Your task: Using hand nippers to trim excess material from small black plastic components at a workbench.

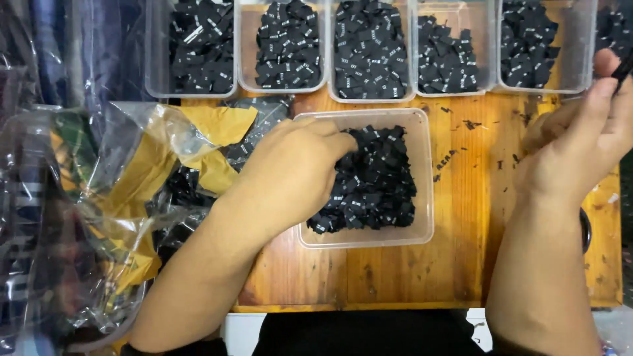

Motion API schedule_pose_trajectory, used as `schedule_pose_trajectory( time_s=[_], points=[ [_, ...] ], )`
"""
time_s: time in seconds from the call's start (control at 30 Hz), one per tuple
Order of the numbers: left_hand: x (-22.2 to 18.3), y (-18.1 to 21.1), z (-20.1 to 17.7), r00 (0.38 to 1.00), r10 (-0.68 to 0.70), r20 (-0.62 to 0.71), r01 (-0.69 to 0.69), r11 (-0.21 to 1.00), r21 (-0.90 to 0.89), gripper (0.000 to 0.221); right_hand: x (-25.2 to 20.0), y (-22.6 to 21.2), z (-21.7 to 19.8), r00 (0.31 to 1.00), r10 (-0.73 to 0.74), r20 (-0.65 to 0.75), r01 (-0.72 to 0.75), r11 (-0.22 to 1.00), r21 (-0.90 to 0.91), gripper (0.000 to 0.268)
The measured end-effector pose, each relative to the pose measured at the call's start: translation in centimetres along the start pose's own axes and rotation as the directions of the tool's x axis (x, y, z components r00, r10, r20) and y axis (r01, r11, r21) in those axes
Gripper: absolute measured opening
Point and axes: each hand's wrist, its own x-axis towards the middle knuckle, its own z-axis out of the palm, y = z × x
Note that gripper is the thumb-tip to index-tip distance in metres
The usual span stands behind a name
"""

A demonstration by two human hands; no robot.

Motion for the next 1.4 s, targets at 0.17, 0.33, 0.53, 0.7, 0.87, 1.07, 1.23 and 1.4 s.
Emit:
schedule_pose_trajectory(
  time_s=[0.17,0.33,0.53,0.7,0.87,1.07,1.23,1.4],
  points=[
    [0.1,-0.5,1.6,1.0,0.022,0.01,-0.023,0.988,0.153,0.019,-2.2,-2.3,1.4,0.992,0.061,0.108,-0.068,0.996,0.06,0.063],
    [-0.1,0.4,2.1,0.996,0.085,-0.033,-0.074,0.962,0.264,0.026,-3.3,-3.7,2.2,0.98,0.183,0.082,-0.193,0.973,0.128,0.058],
    [0.3,1.7,2.8,0.994,0.098,0.051,-0.108,0.954,0.279,0.021,-3.9,-2.8,1.6,0.98,0.176,0.093,-0.189,0.969,0.159,0.056],
    [0.8,2.5,4.3,0.989,0.145,0.014,-0.141,0.928,0.344,0.046,-4.5,-2.4,1.6,0.974,0.119,0.193,-0.15,0.977,0.153,0.054],
    [1.2,2.6,4.3,0.982,0.19,-0.014,-0.174,0.924,0.34,0.023,-4.6,-2.5,1.7,0.968,0.167,0.187,-0.199,0.966,0.166,0.055],
    [1.2,1.9,4.7,0.979,0.204,-0.028,-0.182,0.92,0.346,0.021,-4.4,-2.9,1.9,0.959,0.195,0.208,-0.236,0.952,0.197,0.053],
    [1.1,1.8,3.0,0.963,0.225,-0.149,-0.214,0.973,0.087,0.019,-4.5,-2.7,1.7,0.957,0.182,0.225,-0.228,0.952,0.203,0.051],
    [0.7,2.4,1.6,0.864,0.338,-0.372,-0.373,0.927,-0.025,0.004,-4.5,-2.8,1.7,0.945,0.175,0.277,-0.247,0.937,0.249,0.05]
  ],
)
